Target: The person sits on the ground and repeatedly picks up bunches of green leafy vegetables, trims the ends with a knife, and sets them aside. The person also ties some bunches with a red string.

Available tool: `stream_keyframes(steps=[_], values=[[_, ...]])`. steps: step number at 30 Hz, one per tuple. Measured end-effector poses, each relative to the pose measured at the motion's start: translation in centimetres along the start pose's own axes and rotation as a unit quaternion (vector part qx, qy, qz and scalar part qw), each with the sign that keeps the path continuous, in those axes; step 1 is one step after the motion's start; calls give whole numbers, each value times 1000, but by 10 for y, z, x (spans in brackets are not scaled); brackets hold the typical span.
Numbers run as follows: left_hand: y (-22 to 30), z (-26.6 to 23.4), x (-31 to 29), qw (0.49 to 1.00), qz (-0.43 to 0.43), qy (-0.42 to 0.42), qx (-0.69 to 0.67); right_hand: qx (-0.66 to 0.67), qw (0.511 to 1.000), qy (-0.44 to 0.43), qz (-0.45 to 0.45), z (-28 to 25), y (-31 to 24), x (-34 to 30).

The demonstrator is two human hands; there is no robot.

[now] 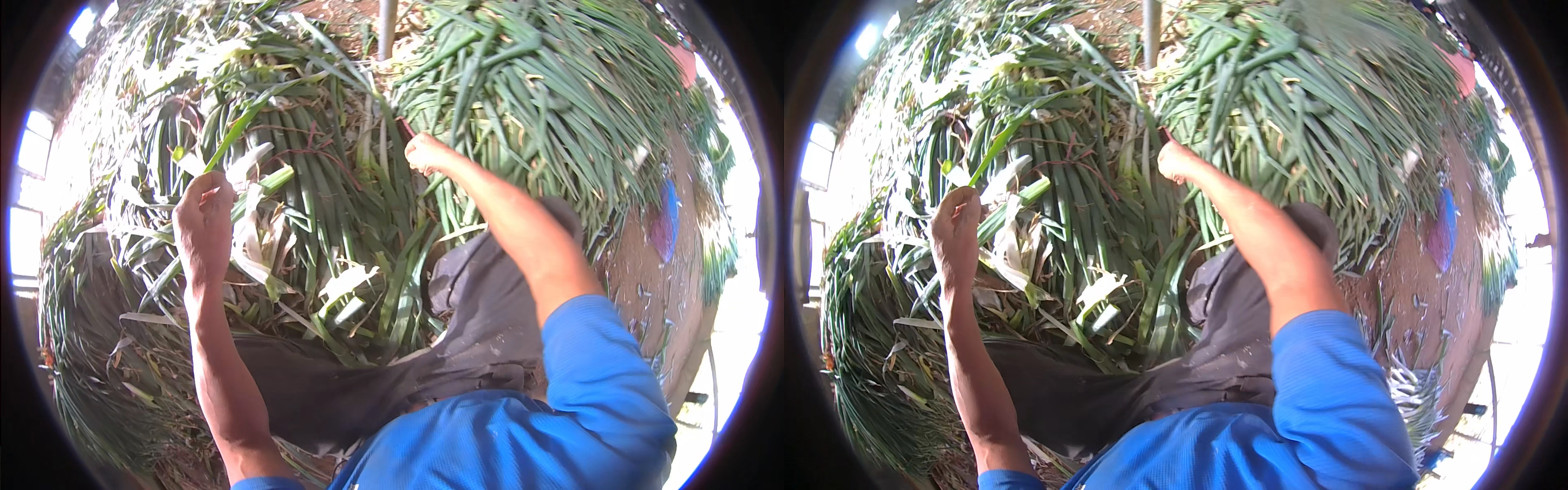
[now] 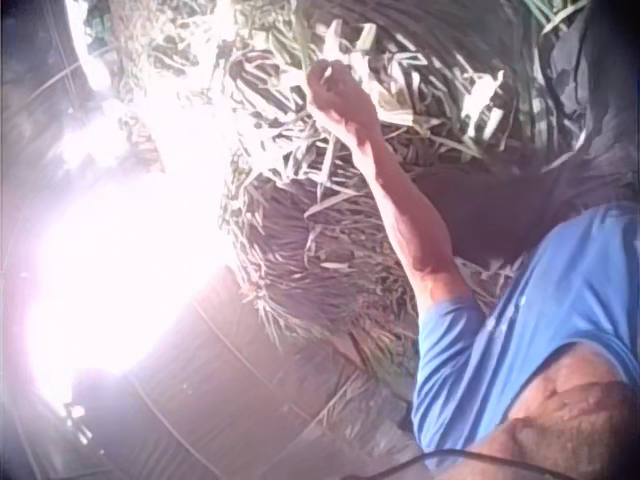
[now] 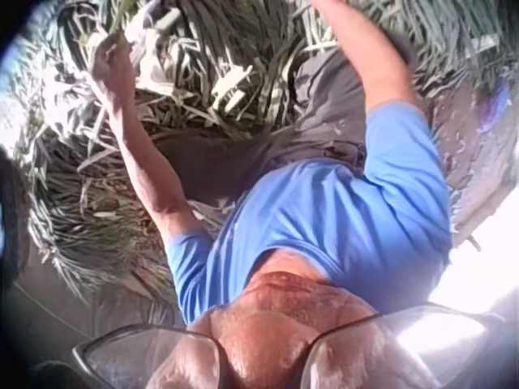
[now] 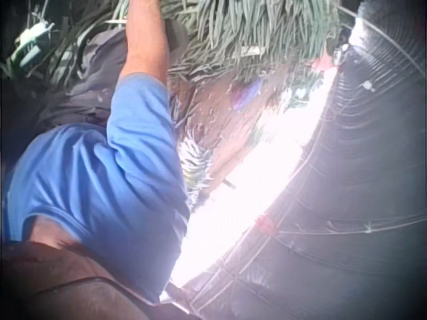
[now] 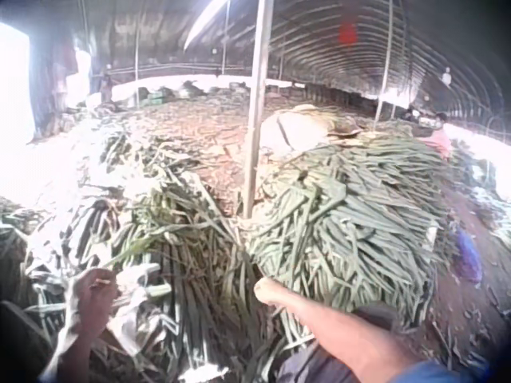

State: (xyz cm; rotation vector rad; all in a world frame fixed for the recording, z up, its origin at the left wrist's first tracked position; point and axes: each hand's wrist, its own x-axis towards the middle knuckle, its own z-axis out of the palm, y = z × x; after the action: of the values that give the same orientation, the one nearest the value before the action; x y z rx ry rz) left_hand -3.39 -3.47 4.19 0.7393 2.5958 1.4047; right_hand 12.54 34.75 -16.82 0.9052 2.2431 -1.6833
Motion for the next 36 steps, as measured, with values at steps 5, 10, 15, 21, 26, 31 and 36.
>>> stream_keyframes(steps=[5,10,15,21,26,31,36], values=[[15,-17,-18,996,-76,4,-36,-179,950,256,-27,79,92,92],[-4,-22,-30,997,-64,6,-40,-105,939,289,151,105,86,153],[-14,-9,-20,999,-49,-15,10,-116,919,241,291,125,54,187],[-14,-1,-11,998,-31,-54,-7,-97,913,268,291,142,49,197],[-13,3,-11,999,-22,-35,26,28,960,172,220,115,45,154],[-1,0,-14,998,-22,-43,42,427,897,104,-54,122,7,93],[5,8,-9,996,-18,-90,0,271,944,91,-164,110,-69,52]])
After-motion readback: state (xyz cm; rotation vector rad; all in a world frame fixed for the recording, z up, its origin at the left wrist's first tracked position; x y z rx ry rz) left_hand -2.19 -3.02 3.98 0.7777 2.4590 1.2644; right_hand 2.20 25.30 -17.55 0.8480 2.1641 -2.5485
